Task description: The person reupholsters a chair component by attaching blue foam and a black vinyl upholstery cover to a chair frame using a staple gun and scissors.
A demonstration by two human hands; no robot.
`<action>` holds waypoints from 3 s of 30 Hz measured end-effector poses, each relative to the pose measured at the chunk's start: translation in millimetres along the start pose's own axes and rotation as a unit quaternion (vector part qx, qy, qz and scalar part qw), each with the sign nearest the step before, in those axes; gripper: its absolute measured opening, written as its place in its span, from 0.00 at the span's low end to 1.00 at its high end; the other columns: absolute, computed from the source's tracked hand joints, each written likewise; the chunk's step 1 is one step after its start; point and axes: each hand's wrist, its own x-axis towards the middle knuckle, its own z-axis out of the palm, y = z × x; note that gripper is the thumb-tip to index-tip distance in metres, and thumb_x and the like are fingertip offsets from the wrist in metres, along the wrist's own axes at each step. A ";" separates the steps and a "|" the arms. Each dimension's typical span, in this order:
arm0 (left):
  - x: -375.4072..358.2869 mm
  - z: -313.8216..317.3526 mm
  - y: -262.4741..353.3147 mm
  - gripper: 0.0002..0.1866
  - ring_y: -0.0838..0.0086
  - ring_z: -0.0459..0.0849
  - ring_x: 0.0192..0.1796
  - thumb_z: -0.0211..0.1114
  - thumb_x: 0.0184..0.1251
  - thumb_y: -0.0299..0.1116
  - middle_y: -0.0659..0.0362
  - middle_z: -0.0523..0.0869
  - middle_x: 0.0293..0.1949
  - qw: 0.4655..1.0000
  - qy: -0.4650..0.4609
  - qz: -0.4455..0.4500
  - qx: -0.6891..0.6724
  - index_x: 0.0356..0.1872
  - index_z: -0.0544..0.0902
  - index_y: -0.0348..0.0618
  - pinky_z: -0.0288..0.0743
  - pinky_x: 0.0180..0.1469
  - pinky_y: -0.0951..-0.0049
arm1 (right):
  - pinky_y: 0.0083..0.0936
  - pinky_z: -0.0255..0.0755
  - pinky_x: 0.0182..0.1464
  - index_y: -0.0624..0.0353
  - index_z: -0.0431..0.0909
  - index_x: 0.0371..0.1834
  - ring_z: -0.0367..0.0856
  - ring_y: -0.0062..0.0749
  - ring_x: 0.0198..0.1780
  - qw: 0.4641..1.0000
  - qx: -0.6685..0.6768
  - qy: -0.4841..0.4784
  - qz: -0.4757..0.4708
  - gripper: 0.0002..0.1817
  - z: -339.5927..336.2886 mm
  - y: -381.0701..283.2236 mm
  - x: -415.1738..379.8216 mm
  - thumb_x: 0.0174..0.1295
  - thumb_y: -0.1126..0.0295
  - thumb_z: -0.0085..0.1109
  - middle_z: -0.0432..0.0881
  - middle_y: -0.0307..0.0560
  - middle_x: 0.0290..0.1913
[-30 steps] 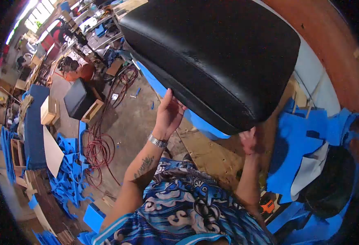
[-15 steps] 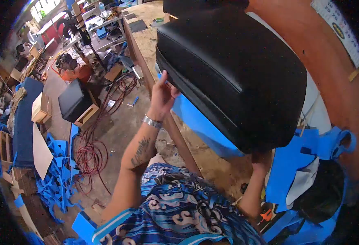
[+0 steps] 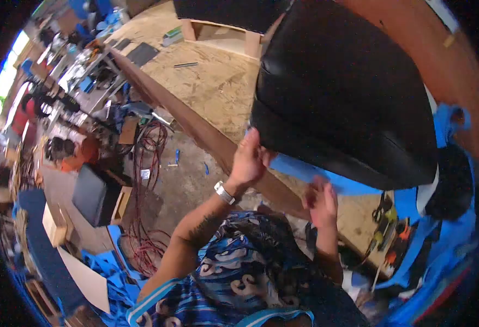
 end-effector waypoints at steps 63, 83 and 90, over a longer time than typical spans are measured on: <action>94.8 -15.2 -9.6 0.17 0.72 0.77 0.49 0.49 0.67 0.43 0.58 0.80 0.45 0.965 -0.199 -0.170 -0.024 0.48 0.75 0.42 0.68 0.52 0.66 | 0.23 0.64 0.29 0.59 0.74 0.38 0.71 0.25 0.25 0.956 -0.018 0.154 -0.248 0.10 -8.2 75.5 5.0 0.63 0.67 0.44 0.77 0.42 0.32; 8.6 62.4 -35.4 0.18 0.73 0.72 0.30 0.44 0.69 0.47 0.64 0.81 0.33 0.944 -0.225 -0.177 -0.163 0.33 0.79 0.50 0.63 0.34 0.73 | 0.27 0.70 0.44 0.54 0.71 0.51 0.73 0.26 0.44 0.852 -0.007 0.448 -0.269 0.17 -264.3 -124.6 -49.6 0.60 0.60 0.52 0.76 0.40 0.42; 25.9 37.5 -18.5 0.15 0.73 0.73 0.31 0.48 0.67 0.46 0.64 0.80 0.31 0.935 -0.216 -0.255 -0.116 0.33 0.78 0.49 0.65 0.33 0.73 | 0.24 0.71 0.35 0.59 0.67 0.51 0.76 0.29 0.38 0.955 -0.031 0.244 -0.165 0.17 -50.9 -13.8 -57.9 0.66 0.60 0.43 0.74 0.44 0.42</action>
